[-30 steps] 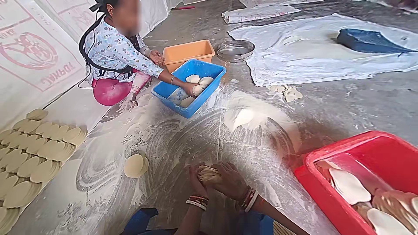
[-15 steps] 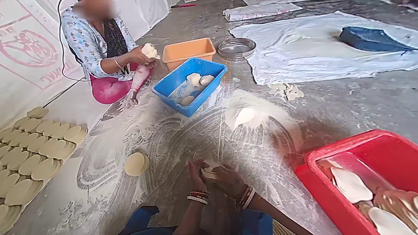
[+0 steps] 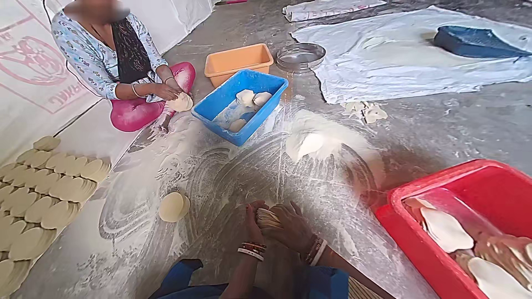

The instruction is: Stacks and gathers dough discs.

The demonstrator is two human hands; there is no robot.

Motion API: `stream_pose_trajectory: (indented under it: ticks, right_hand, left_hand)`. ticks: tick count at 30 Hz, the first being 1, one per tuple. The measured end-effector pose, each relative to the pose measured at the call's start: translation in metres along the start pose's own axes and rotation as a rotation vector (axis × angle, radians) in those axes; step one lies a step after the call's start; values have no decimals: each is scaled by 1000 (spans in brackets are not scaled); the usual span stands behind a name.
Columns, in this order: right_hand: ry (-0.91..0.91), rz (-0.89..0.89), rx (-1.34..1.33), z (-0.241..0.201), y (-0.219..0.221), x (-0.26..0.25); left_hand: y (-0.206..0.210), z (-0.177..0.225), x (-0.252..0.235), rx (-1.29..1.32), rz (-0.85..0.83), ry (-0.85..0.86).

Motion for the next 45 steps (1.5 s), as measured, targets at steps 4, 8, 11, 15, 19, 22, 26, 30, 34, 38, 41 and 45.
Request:
stream_pose_trajectory:
  ticks: [4,8,11,15,19,22,26,30,34,38,41,45]
  right_hand:
    - [39,-218,-1,3,6,-8]
    - [-172,300,-4,-7,-9,6]
    - [52,-182,11,2,5,-6]
    - [-123,102,17,2,3,2]
    - [-60,65,28,-2,1,4]
    - [135,-357,10,3,10,-9]
    - [-155,304,-40,-6,-7,7]
    - [39,-144,-7,0,3,-5]
    - [-123,169,10,-8,-5,3]
    - [-166,226,80,-10,-5,5]
    - [-10,-167,20,-2,10,-5]
    - [-255,366,69,-9,3,10]
  left_hand:
    - [3,-2,-3,-9,15,-9]
    - [-1,6,3,-7,-4,65]
    - [3,0,-3,-18,-3,44]
    - [-3,3,-3,5,-20,58]
    - [1,-2,0,56,-27,31]
    - [2,-4,-5,6,10,4]
    - [-5,5,1,-5,-16,81]
    - [-1,-3,-2,-3,-4,17]
    - [-7,0,-2,26,-7,38]
    - [-1,4,3,52,-8,55]
    - [-3,-1,-2,-23,-7,61]
    - [-12,1,4,-1,-14,66]
Point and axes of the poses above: each hand's wrist, its own x-axis away from the middle knuckle, its own y-axis out of the palm, z = x × y, the point moved 6 cm from there along -x, towards the middle knuckle, and after that the axes turned 9 degrees about -y, right-handed, at the moved point
